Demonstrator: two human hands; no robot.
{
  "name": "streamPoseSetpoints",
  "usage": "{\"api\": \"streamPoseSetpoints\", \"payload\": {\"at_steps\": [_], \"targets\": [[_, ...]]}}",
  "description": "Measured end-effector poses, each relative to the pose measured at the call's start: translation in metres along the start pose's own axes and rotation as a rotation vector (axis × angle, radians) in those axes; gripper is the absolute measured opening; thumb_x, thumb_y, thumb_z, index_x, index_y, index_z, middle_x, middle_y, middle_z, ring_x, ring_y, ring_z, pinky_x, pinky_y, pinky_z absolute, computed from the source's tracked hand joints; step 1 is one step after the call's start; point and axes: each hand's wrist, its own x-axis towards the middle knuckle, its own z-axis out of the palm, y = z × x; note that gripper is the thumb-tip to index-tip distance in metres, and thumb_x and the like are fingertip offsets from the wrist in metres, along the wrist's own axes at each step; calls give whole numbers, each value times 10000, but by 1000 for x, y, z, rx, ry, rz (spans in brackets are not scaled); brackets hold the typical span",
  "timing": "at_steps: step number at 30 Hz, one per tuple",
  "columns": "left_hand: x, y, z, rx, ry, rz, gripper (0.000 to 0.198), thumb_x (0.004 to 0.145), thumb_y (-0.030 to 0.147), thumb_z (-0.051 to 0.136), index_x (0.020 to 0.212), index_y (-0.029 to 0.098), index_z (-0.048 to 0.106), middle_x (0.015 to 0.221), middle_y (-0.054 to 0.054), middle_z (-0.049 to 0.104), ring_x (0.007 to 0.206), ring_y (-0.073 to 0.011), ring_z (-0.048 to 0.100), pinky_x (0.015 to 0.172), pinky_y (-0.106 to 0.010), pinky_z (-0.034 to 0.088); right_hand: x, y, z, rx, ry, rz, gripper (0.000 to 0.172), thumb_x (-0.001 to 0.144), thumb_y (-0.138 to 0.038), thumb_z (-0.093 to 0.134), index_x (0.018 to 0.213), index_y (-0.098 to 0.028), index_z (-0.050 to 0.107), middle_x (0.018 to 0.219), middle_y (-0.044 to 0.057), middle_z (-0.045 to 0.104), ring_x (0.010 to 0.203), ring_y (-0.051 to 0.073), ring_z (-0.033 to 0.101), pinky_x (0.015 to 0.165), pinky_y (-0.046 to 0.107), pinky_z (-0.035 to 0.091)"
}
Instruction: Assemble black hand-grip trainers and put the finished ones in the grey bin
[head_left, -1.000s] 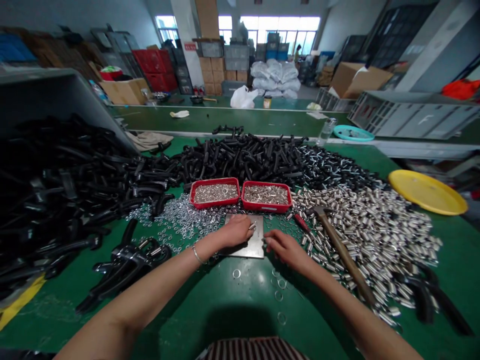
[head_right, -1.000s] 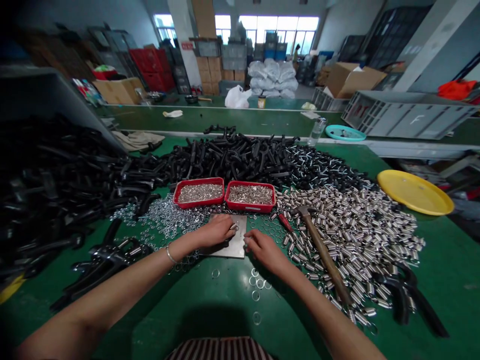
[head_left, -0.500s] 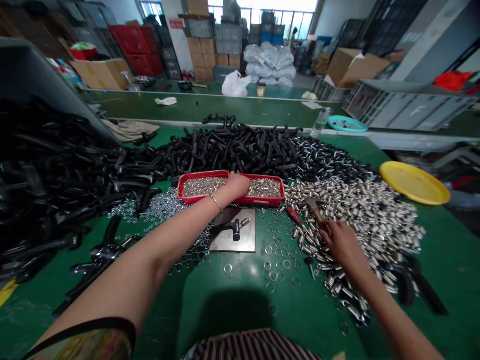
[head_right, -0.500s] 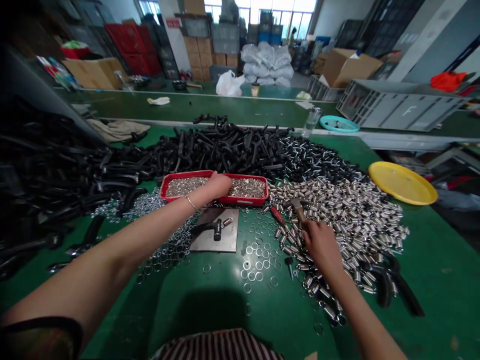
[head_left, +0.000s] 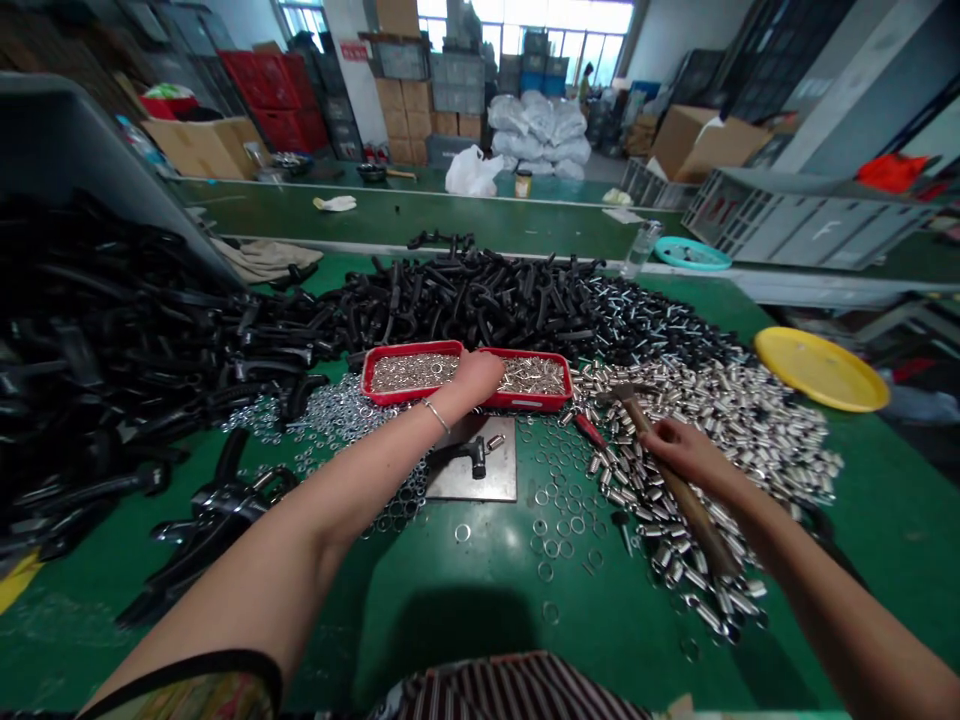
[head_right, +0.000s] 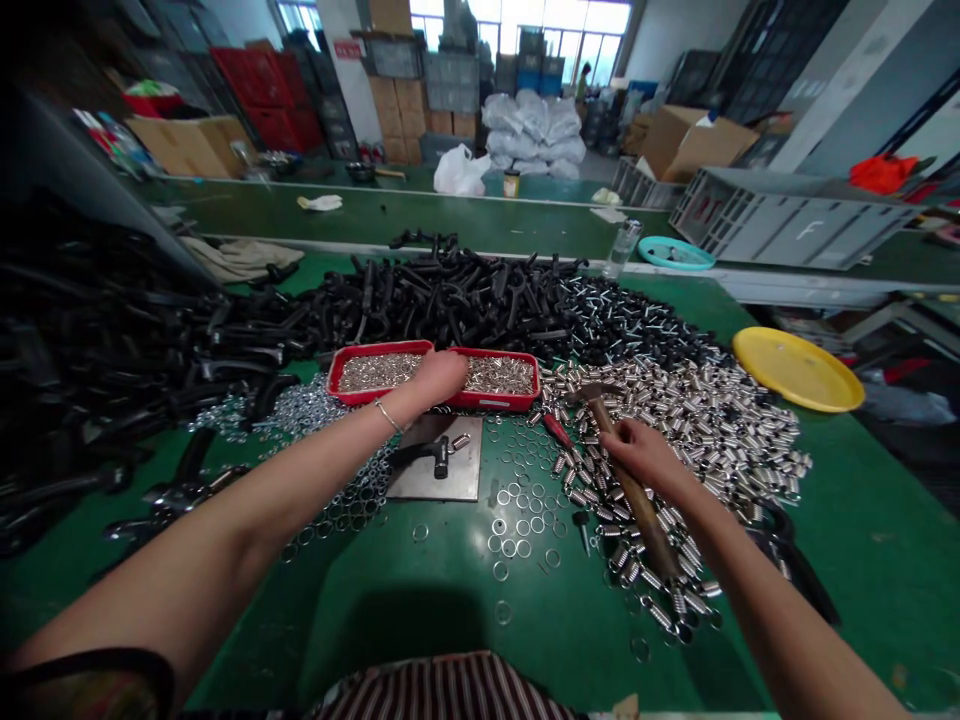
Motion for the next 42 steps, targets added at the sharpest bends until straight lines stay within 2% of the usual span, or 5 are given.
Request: {"api": "streamPoseSetpoints", "payload": {"at_steps": [5, 9, 16, 35, 42], "targets": [[-32, -16, -6, -261, 198, -2, 264, 994, 238, 412, 1088, 99, 615, 1116, -158, 669, 1054, -225, 625, 915, -333, 467, -83, -37, 32, 554, -310, 36, 324, 867, -536, 590, 967, -239, 508, 801, 12, 665, 519, 142, 594, 459, 276, 493], [-85, -27, 9, -527, 56, 152, 164, 937, 271, 504, 891, 165, 620, 929, -77, 674, 897, -209, 631, 845, -323, 489, -119, -51, 73, 665, -550, 109, 356, 852, -541, 623, 949, -233, 473, 792, 29, 680, 393, 96, 498, 311, 222, 400], [-121, -39, 36, -532, 6, 93, 123, 876, 247, 539, 814, 174, 616, 894, -86, 647, 866, -231, 617, 815, -352, 493, -89, -72, 90, 812, -250, 18, 357, 848, -528, 644, 969, -260, 440, 716, -65, 602, 357, 60, 421, 286, 176, 336], [-116, -36, 23, -278, -7, 444, 245, 959, 362, 498, 934, 161, 636, 944, -110, 635, 924, -263, 589, 939, -432, 402, -73, -88, 88, 285, -269, -251, 277, 951, -480, 507, 1054, -224, 526, 812, 20, 659, 551, 151, 575, 462, 261, 430], [-152, -37, 25, -314, -39, 204, 983, 755, 536, 743, 1498, 115, 255, 1343, -220, 529, 1224, -376, 506, 1030, -510, 387, -85, -114, 80, 128, -57, -461, 282, 995, -448, 434, 1128, -217, 527, 859, 51, 660, 684, 189, 610, 616, 299, 445]]}}
